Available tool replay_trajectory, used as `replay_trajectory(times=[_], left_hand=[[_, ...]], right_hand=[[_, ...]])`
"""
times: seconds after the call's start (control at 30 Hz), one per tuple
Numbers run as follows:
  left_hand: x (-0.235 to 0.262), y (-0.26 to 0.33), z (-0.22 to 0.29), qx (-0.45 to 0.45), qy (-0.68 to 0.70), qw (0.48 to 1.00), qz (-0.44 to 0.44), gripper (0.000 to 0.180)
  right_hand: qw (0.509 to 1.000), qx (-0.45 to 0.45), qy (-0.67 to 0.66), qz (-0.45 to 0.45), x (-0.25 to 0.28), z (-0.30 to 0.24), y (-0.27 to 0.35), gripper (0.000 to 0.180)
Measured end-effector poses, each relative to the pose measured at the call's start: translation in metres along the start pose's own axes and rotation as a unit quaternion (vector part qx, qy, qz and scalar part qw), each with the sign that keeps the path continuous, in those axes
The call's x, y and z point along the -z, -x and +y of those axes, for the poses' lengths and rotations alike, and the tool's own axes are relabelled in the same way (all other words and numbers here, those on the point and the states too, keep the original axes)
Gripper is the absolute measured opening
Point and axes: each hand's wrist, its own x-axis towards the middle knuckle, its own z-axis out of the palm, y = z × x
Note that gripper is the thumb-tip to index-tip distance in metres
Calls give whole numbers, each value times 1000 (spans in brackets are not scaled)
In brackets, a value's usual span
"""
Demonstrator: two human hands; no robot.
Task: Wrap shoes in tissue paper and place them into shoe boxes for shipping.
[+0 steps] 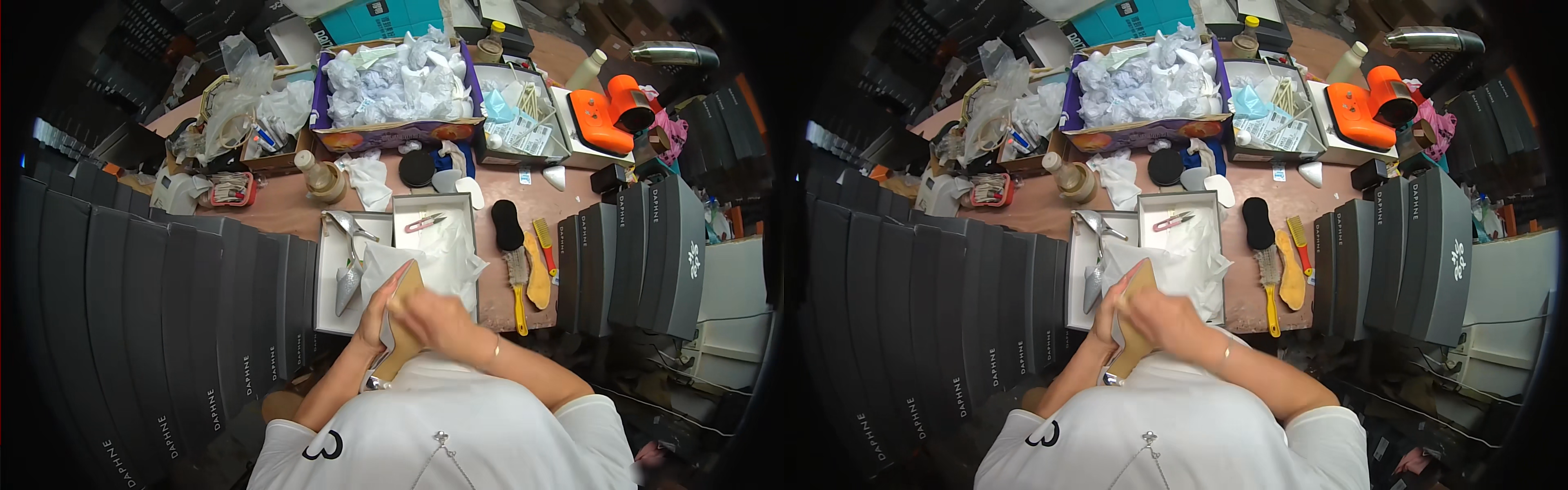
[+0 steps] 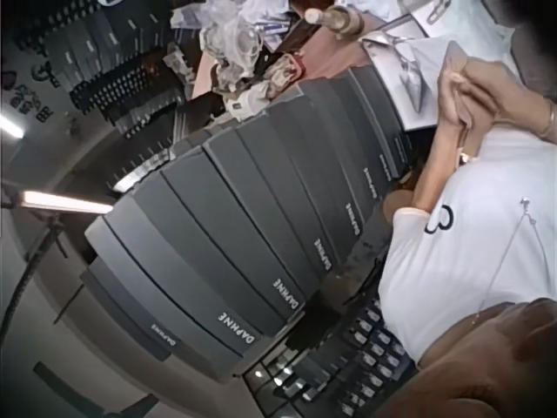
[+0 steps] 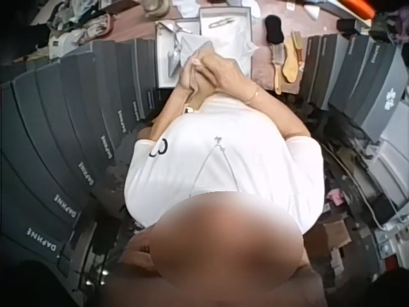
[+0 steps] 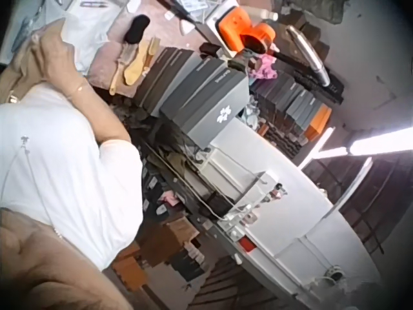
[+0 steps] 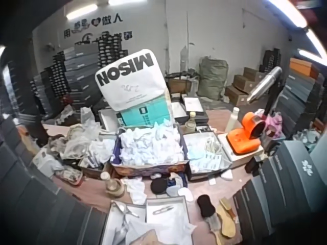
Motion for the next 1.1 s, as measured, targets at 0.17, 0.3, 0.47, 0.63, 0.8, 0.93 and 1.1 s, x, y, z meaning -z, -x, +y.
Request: replay_trajectory(times=[0.17,0.3,0.47,0.63,0.8,0.93,1.1], left_hand=[[-2,4,0,-25,18,999,41,47],[-6,2,-5,-15,30,998,45,51],[1,-6,4,-32,11,997,73,60],[-6,2,14,-65,26,997,30,62],[10,3,17,-72,65,994,43,61],[24,-8,13,-93,113,986,85,58],[50,-2,8,-91,172,976,98,55]], right_hand=[[1000,-13,-19,15,-2,16,-12,20],[999,19,-29,-4,-4,2,-2,22],[993,-54,-102,13,-12,51,-34,21],[681,-330,-654,14,-4,99,-50,30],[619,-303,-724,-4,-5,113,-53,46],[708,-379,-595,-37,-3,106,-90,48],[930,-147,-334,-44,-16,118,-193,36]])
